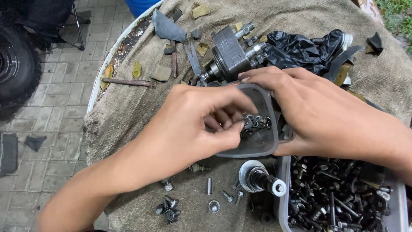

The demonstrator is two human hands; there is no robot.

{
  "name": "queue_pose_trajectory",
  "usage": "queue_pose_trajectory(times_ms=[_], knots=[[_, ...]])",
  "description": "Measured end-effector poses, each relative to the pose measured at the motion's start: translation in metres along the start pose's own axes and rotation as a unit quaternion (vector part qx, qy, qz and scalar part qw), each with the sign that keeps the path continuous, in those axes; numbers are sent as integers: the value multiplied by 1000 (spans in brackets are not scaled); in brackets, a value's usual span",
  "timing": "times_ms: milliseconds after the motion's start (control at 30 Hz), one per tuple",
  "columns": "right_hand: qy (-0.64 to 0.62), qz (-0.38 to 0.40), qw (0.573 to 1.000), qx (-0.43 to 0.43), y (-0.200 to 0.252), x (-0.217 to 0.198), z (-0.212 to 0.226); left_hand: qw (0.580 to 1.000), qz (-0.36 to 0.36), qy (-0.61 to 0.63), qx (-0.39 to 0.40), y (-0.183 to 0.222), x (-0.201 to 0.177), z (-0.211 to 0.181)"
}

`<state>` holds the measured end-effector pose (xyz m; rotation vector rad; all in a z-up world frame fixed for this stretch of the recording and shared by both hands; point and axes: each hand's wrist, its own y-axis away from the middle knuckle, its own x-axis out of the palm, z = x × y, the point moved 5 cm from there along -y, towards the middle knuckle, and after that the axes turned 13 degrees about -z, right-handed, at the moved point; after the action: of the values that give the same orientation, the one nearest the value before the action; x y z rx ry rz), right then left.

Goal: Sorting small hardware components like washers and nuts from a large container into a smaller one.

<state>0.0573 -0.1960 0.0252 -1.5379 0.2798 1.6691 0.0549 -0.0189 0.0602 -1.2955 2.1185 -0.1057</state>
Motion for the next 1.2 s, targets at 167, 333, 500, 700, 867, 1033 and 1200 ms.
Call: queue_pose_trajectory(times_ms=[167, 333, 500, 700, 867, 1033, 1200], knots=[[-9, -22, 999, -33, 0, -1, 3, 985, 26, -141, 93, 8, 9, 4], [-5, -10, 1000, -28, 1, 1, 1, 937, 92, -314, 121, 16, 24, 12], [11, -15, 998, -51, 3, 0, 4, 842, 63, -462, 270, 25, 33, 11], [12, -2, 999, -35, 4, 3, 0, 796, 15, -529, 293, 29, 29, 0], [16, -1, 999, -29, 4, 3, 0, 871, 6, -405, 277, 25, 11, -13], [-14, -26, 998, -60, 2, -3, 5, 970, 74, -29, 232, 24, 10, -26], [4, -12, 998, -62, 5, 0, 3, 958, 184, 203, 87, 35, 39, -21]])
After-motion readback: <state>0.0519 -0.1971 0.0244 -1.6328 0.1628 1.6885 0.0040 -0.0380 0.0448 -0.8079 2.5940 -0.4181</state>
